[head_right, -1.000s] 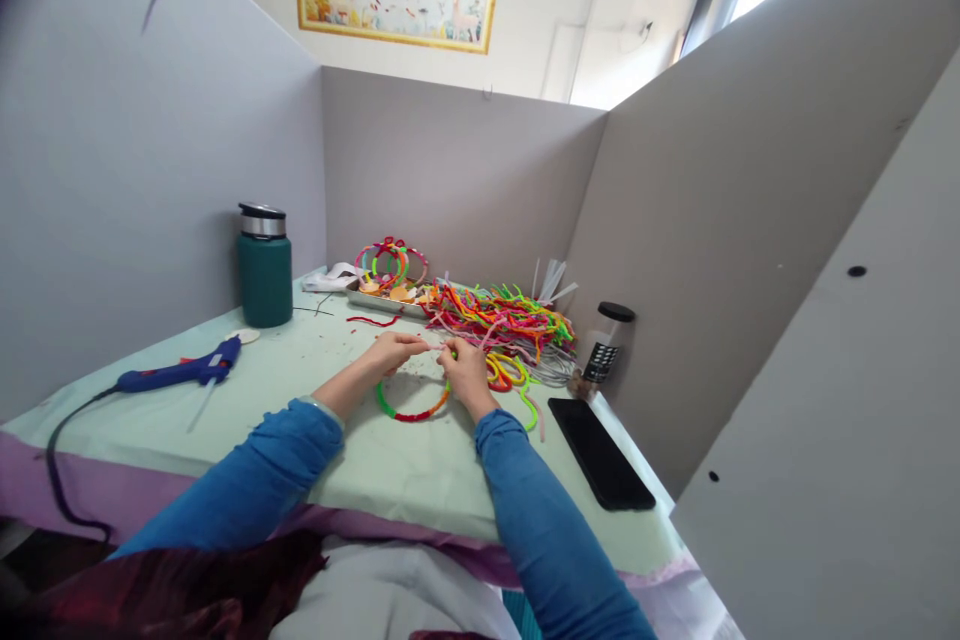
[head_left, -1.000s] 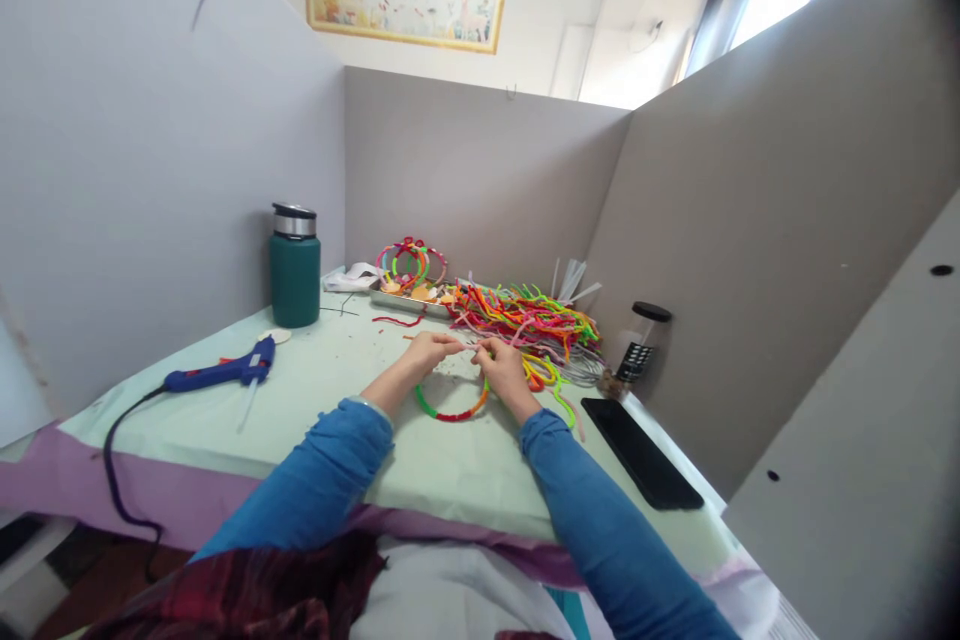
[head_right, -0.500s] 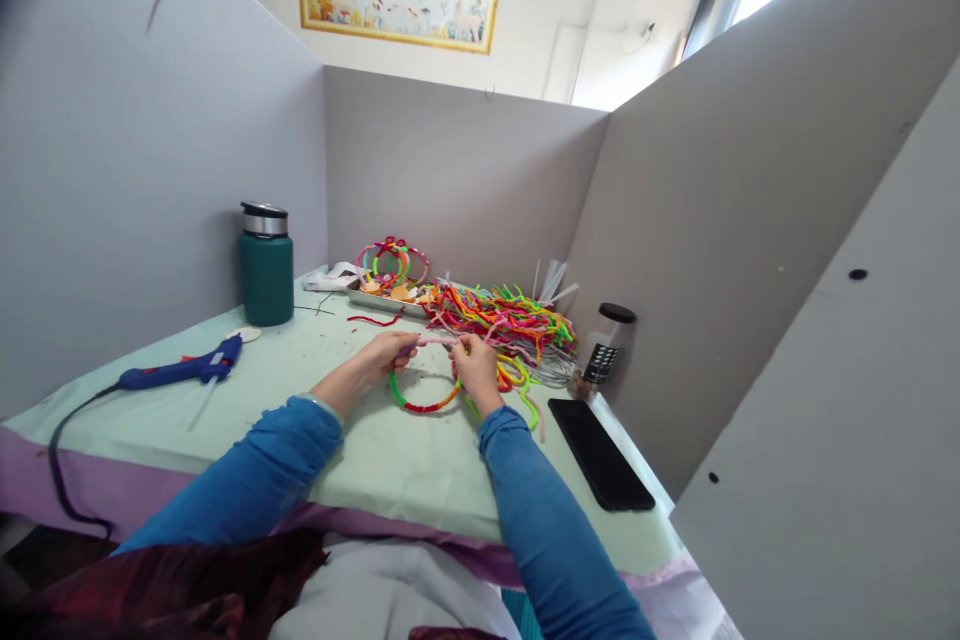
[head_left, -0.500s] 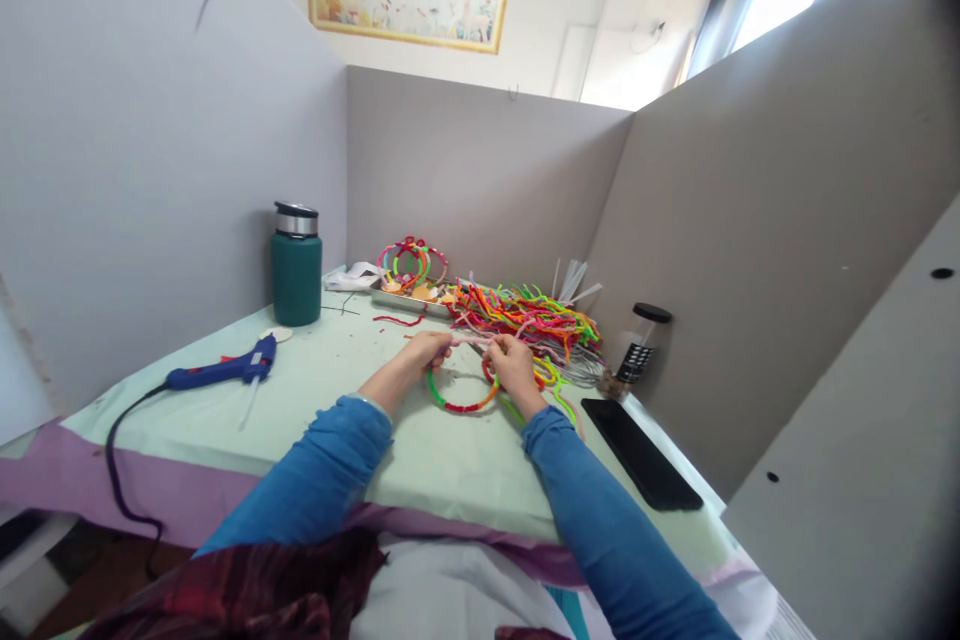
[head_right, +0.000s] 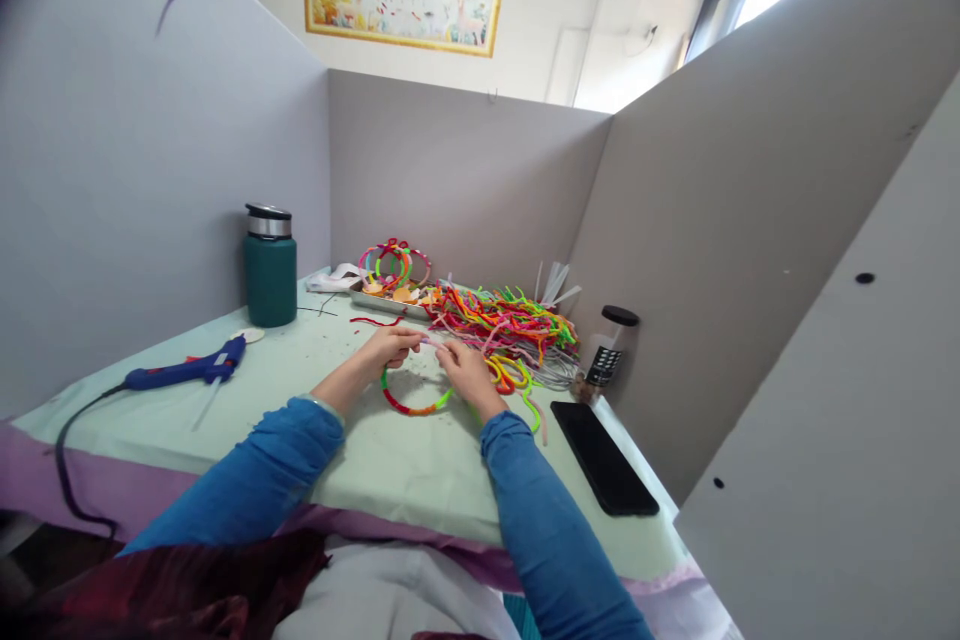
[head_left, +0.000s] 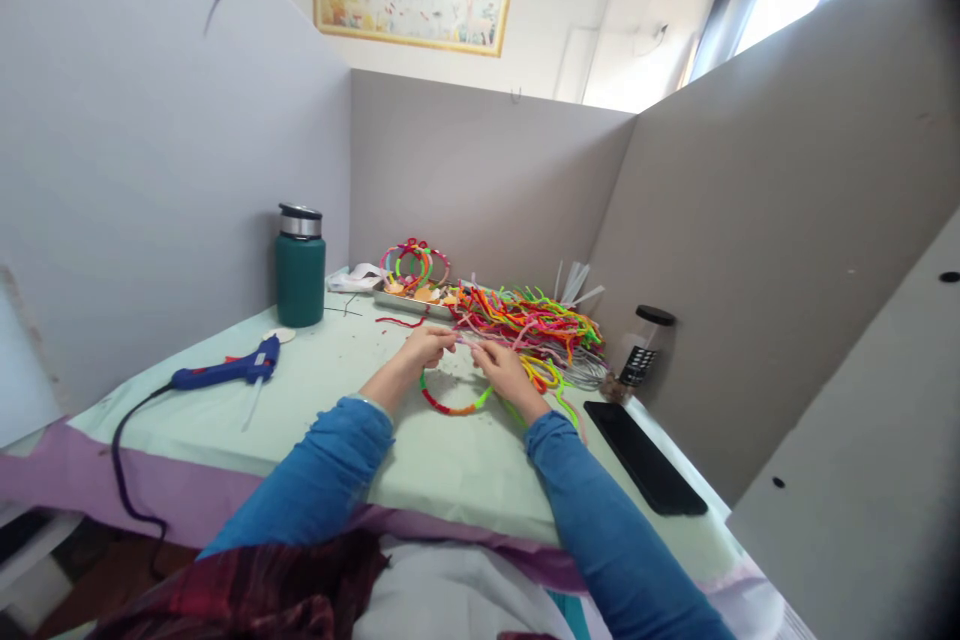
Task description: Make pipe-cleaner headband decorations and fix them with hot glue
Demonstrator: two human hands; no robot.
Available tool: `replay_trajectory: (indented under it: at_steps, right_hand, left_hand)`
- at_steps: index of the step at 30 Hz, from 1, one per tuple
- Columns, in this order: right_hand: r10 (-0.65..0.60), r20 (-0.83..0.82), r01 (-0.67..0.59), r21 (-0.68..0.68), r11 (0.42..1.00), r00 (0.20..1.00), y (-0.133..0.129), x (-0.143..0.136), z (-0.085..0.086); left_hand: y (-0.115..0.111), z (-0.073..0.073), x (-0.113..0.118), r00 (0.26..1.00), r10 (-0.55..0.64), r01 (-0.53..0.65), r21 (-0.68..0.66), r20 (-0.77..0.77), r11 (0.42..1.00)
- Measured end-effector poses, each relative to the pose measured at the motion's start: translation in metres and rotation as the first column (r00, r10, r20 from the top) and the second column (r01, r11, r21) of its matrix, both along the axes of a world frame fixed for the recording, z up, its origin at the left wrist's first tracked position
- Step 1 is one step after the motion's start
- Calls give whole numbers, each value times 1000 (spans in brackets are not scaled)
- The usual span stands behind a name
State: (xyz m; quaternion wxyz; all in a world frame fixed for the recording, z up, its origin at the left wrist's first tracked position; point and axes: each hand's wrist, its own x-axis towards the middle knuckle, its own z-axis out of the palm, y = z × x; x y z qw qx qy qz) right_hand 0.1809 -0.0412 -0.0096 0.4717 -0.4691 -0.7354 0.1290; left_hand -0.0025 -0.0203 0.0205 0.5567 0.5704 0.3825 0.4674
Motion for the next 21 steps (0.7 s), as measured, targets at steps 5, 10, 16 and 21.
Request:
replay_trajectory:
  at_steps: [5, 10, 16, 21]
  right_hand:
    - [-134, -194, 127, -48, 991, 972, 9, 5, -4]
    - [-78, -340, 39, -120, 992, 937, 17, 7, -7]
    - [143, -370, -169, -38, 985, 918, -2, -7, 4]
    - [151, -609, -227, -49, 973, 779, -7, -11, 11]
  left_hand:
    - [0, 1, 3, 989, -12, 19, -48, 150, 999]
    - [-2, 4, -1, 948, -105, 112, -9, 301, 994]
    - [-3, 5, -2, 977, -137, 113, 147, 163, 983]
    - [-5, 4, 3, 951, -219, 187, 156, 219, 970]
